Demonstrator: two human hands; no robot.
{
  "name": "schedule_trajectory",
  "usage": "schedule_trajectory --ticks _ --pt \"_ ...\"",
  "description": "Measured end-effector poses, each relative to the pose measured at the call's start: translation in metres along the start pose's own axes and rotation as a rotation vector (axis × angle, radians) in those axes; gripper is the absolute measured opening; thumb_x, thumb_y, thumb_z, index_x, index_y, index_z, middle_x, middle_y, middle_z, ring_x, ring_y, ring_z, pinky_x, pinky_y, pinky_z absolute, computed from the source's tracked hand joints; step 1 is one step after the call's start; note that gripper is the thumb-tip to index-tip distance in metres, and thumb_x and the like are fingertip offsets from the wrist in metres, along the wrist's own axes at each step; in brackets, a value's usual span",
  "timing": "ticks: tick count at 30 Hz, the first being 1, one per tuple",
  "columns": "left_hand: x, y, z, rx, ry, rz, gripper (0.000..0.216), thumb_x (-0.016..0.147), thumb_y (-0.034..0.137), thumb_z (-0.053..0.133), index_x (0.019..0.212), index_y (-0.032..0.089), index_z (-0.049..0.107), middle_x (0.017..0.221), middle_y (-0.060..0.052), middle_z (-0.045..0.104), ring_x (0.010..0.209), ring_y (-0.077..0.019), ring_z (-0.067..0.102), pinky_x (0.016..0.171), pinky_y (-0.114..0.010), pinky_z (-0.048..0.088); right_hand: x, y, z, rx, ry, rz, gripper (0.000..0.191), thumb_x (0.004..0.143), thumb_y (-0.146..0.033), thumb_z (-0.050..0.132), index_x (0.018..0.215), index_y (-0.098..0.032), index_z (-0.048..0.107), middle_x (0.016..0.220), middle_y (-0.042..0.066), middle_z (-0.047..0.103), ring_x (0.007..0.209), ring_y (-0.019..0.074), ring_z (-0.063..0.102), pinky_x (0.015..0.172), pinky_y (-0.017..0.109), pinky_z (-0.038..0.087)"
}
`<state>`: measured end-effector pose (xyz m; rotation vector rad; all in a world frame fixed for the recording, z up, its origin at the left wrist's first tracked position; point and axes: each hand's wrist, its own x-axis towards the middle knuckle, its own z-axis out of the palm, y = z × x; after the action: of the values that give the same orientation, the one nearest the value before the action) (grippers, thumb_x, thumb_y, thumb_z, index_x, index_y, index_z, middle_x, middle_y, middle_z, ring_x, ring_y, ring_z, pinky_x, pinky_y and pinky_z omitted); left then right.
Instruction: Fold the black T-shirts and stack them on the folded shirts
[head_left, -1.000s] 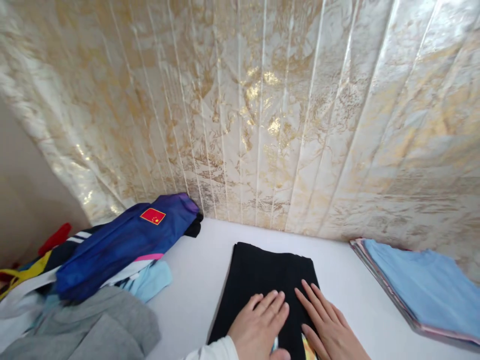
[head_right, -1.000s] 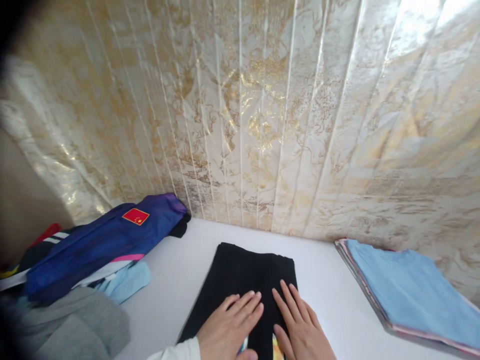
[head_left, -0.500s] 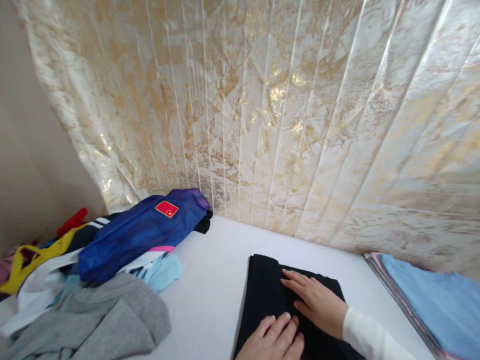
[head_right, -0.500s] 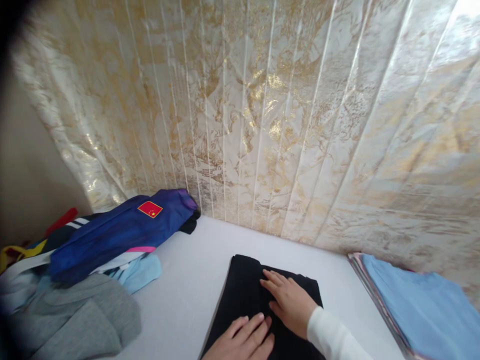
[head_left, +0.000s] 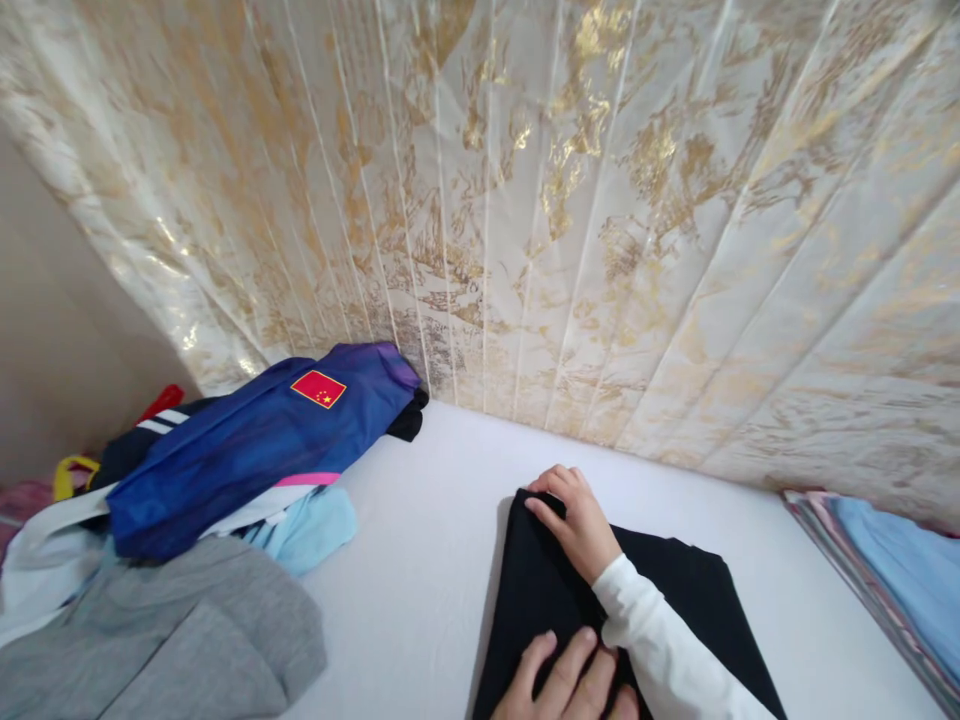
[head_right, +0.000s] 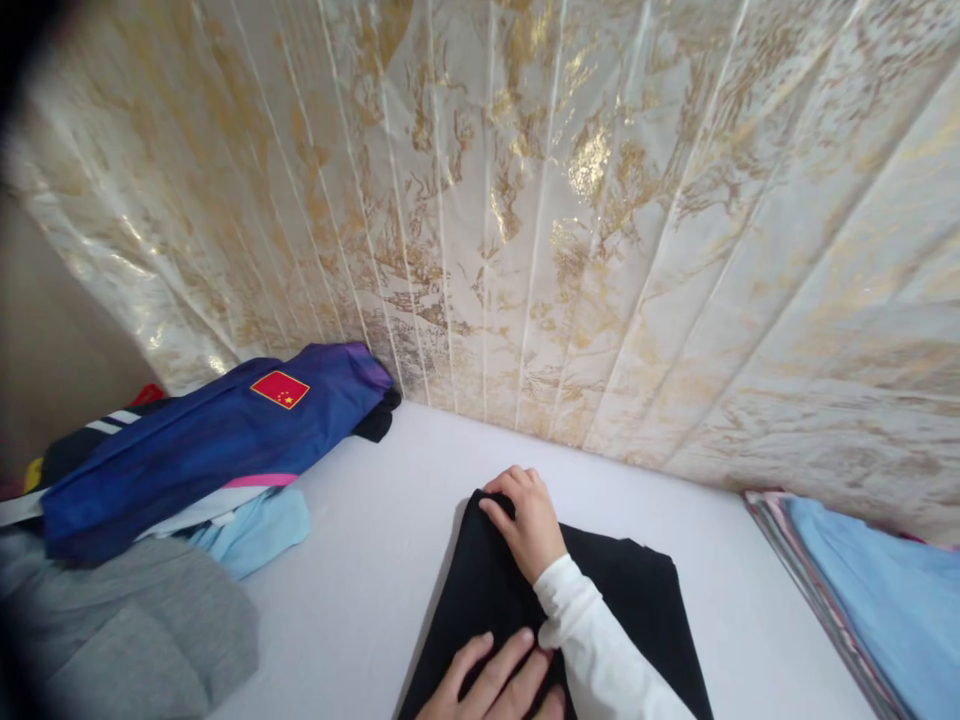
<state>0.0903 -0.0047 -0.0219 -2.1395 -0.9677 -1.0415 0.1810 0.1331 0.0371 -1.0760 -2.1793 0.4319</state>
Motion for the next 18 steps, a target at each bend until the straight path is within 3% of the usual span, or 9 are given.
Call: schedule_trajectory --ticks 5,12,15,18 --pt "0.003 -0.007 -0.016 0.023 -0.088 -0.025 0.028 0.097 0.033 0.038 0.105 0.028 0.064 0.113 0.003 0.066 0.117 -0.0161 0.052 0.106 -0.033 0.029 0.004 0.001 0.007 -0.133 -0.051 0.005 0.005 0.084 -0.029 0.061 0.085 -0.024 0.063 0.085 0.003 0.061 0.084 0.0212 0.050 0.078 0.036 0.042" --pt "-0.013 -0.007 -0.018 0.190 -0.144 -0.001 0.026 0.094 0.029 0.043 0.110 0.017 0.060 0.118 -0.009 0.064 0.114 -0.0240 0.056 0.101 -0.034 0.036 0.010 0.001 0.026 -0.391 -0.054 0.089 0.024 0.084 -0.043 0.059 0.084 -0.019 0.060 0.093 0.009 0.059 0.090 0.0265 0.050 0.079 0.041 0.042" --pt "-0.012 -0.019 -0.026 0.176 -0.262 0.096 0.030 0.094 0.026 0.044 0.120 0.016 0.055 0.125 -0.009 0.060 0.115 -0.0217 0.055 0.095 -0.028 0.041 0.013 0.003 0.017 -0.394 -0.057 0.071 0.025 0.089 -0.042 0.051 0.084 -0.020 0.060 0.091 0.009 0.061 0.089 0.0257 0.053 0.079 0.041 0.043" --pt "-0.003 -0.033 -0.038 0.124 -0.366 0.145 0.035 0.096 0.026 0.040 0.126 0.013 0.052 0.130 -0.008 0.056 0.117 -0.0179 0.053 0.089 -0.022 0.044 0.000 0.004 -0.010 -0.379 -0.063 0.057 0.024 0.093 -0.035 0.043 0.102 -0.020 0.059 0.107 0.010 0.063 0.100 0.0238 0.057 0.083 0.039 0.045"
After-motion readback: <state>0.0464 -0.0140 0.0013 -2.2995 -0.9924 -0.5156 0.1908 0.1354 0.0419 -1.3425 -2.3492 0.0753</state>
